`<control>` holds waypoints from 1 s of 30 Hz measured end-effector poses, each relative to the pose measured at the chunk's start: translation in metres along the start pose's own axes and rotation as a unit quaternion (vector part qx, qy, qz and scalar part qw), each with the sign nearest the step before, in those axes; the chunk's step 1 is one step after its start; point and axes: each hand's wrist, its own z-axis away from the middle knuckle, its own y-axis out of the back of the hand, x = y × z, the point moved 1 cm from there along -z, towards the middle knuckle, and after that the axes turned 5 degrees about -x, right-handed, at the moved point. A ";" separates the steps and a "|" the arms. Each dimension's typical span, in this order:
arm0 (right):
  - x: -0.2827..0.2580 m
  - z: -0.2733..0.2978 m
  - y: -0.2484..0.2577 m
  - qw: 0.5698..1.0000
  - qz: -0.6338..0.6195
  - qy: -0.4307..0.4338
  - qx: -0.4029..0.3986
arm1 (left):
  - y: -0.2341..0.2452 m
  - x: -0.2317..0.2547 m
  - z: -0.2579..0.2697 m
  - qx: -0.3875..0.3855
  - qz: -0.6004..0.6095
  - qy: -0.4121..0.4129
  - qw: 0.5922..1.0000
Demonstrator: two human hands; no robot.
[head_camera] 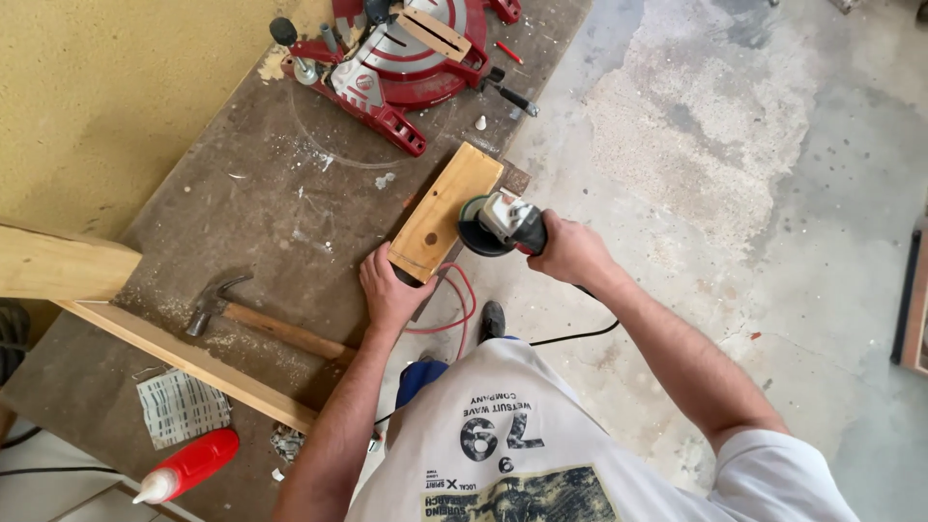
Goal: The person uses an angle grinder with a sanding disc to smooth the surface and edges of a rectangular wooden block. They hold the block steady with one hand while moving the tool across the wood, occasionally repositioning the block to access different sides.
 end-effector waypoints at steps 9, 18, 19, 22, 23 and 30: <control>-0.003 -0.042 -0.007 0.995 0.088 0.040 -0.002 | -0.002 -0.002 0.001 -0.018 -0.013 0.017 1.000; -0.022 -0.030 0.011 0.995 0.084 0.031 -0.036 | -0.007 -0.006 0.003 -0.026 -0.025 0.023 0.999; -0.021 -0.038 0.014 0.995 0.084 0.031 -0.034 | -0.009 -0.007 0.000 -0.024 -0.025 0.021 0.999; -0.010 -0.055 0.017 0.997 0.067 0.017 -0.035 | -0.008 -0.006 0.003 -0.021 -0.022 0.012 0.999; -0.006 -0.062 0.019 0.998 0.058 0.006 -0.016 | -0.008 -0.005 0.002 -0.020 -0.022 0.010 1.000; -0.019 -0.040 0.008 0.995 0.077 0.023 -0.051 | -0.008 -0.007 0.004 -0.017 -0.025 0.004 1.000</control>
